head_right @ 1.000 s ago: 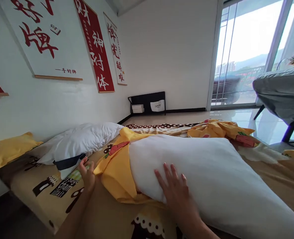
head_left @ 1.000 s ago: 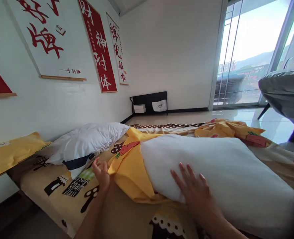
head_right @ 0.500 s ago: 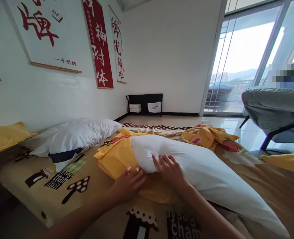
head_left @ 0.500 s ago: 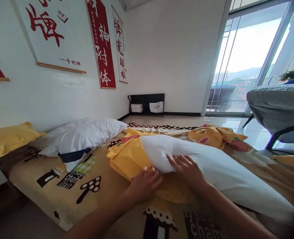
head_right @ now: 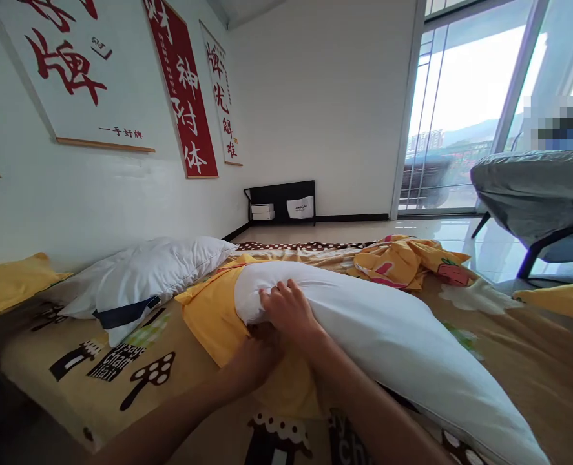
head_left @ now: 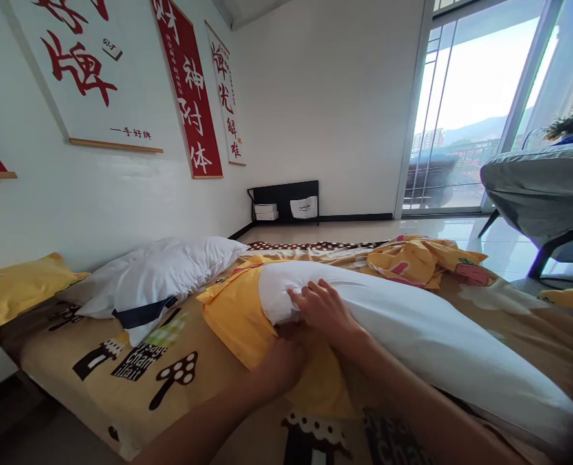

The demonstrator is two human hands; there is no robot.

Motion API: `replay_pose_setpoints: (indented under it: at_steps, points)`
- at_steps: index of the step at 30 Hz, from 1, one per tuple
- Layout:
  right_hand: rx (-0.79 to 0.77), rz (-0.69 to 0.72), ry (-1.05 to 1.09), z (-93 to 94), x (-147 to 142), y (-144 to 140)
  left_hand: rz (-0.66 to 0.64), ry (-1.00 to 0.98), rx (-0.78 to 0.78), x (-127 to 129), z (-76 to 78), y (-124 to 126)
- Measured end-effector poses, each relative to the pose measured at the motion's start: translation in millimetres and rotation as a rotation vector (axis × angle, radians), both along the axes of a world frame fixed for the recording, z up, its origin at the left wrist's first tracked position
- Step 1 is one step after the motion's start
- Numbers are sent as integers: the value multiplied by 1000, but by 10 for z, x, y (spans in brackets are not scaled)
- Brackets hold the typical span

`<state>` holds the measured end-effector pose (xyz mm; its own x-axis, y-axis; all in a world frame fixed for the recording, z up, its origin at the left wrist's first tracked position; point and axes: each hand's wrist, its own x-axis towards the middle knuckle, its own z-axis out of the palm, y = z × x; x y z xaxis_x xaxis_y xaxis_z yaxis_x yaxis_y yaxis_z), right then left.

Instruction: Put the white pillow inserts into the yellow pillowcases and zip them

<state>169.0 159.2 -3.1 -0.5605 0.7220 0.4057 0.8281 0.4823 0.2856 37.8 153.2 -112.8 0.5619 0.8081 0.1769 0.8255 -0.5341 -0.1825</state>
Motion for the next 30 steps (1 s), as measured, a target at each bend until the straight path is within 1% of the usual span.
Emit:
replay_pose_setpoints:
  at_steps: [2, 5, 7, 8, 10, 12, 14, 15, 16, 17, 18, 19, 21, 22, 24, 27, 30]
  points:
    - [-13, 11, 18, 54, -76, 14, -20, -63, -101, 157, 76, -41]
    - [-41, 57, 40, 93, -176, 64, -8, -169, -93, 349, 175, -88]
    - [-82, 139, 19, 29, -182, 114, -7, -177, -99, 384, 197, -114]
    - [-118, 193, 2, -39, -153, 141, -17, -160, -110, 361, 197, -130]
    - [-224, 284, -9, -233, -39, 187, -68, -99, -149, 233, 199, -170]
    - [-344, 323, 26, -454, 113, 207, -76, -25, -209, 18, 234, -218]
    - [-409, 331, 64, -623, 233, 193, 13, 88, -252, -230, 327, -265]
    - [-413, 334, 69, -668, 262, 176, 64, 151, -246, -345, 394, -288]
    - [-404, 337, 67, -681, 266, 157, 88, 204, -218, -442, 469, -312]
    - [-388, 338, 66, -665, 243, 137, 77, 233, -172, -513, 546, -339]
    - [-374, 339, 69, -625, 198, 119, 28, 234, -117, -555, 620, -368]
    - [-367, 340, 79, -569, 135, 105, -48, 210, -65, -566, 684, -398]
    - [-371, 338, 126, -447, -17, 98, -215, 116, 19, -509, 761, -451]
    - [-380, 334, 148, -398, -91, 106, -273, 68, 56, -454, 768, -465]
    - [-406, 323, 175, -353, -206, 148, -332, -27, 117, -337, 719, -457]
    - [-454, 315, 176, -405, -266, 246, -342, -123, 169, -237, 547, -387]
    - [-479, 335, 180, -481, -227, 279, -351, -160, 161, -279, 407, -353]
